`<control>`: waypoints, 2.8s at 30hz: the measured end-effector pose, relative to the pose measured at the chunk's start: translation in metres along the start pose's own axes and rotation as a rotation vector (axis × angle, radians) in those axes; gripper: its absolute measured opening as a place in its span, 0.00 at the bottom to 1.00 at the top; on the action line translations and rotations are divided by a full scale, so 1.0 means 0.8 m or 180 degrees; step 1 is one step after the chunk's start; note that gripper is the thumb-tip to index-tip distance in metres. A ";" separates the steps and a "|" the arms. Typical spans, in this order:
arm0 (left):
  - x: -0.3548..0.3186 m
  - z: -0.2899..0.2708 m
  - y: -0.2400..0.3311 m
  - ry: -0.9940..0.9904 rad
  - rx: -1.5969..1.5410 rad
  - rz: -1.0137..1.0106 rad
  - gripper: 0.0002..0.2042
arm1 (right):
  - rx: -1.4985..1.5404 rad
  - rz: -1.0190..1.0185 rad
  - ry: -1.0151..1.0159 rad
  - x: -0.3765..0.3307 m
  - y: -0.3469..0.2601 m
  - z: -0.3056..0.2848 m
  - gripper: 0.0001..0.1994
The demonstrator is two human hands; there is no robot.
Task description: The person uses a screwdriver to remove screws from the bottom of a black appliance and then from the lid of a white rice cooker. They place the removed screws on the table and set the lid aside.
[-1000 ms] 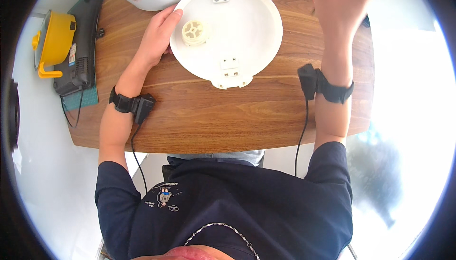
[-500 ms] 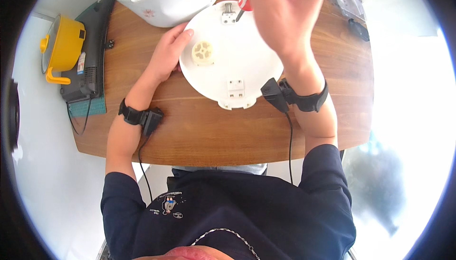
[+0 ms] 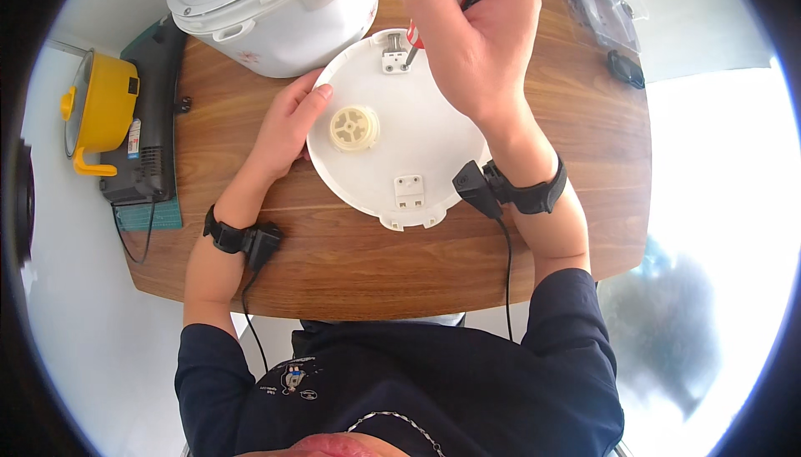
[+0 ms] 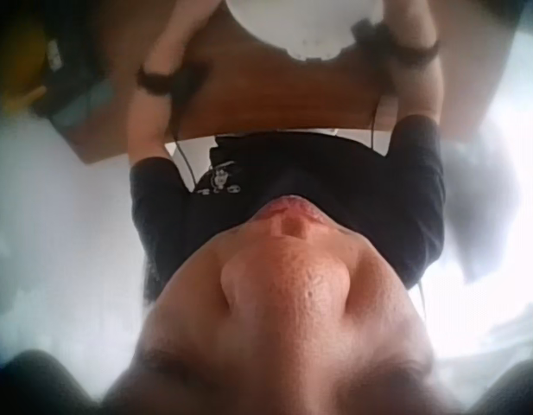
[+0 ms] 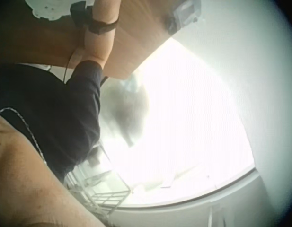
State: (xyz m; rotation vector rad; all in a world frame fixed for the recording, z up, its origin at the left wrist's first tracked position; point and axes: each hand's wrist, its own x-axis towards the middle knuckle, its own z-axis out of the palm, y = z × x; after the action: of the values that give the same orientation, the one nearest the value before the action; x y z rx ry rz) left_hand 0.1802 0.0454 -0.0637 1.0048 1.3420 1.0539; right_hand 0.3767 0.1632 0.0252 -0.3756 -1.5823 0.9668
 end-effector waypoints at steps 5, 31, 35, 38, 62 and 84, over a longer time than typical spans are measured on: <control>0.001 0.000 0.000 0.0020 0.0039 0.0034 0.22 | 0.0059 0.0025 0.0020 0.000 -0.010 0.002 0.10; 0.001 -0.001 0.002 -0.0013 0.0131 0.0156 0.23 | -0.0189 0.0100 0.0143 0.006 0.002 -0.008 0.05; 0.005 -0.005 -0.010 -0.0065 0.0051 0.0133 0.24 | -0.0163 -0.0047 0.0201 0.007 0.006 -0.008 0.04; 0.006 -0.006 -0.012 -0.0070 0.0074 0.0130 0.24 | -0.0131 0.0067 0.0284 0.006 0.002 -0.004 0.04; 0.003 -0.005 -0.008 -0.0028 0.0258 0.0274 0.25 | -0.1052 0.0089 0.0505 0.016 0.009 -0.009 0.06; 0.005 -0.006 -0.011 0.0000 0.0245 0.0304 0.23 | -0.1088 0.0501 0.0779 0.021 0.013 -0.011 0.07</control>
State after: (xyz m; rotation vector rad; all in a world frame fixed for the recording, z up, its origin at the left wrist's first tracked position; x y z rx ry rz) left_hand 0.1755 0.0470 -0.0730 1.1356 1.3543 1.0798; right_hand 0.3775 0.1847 0.0282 -0.8353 -1.5065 0.7329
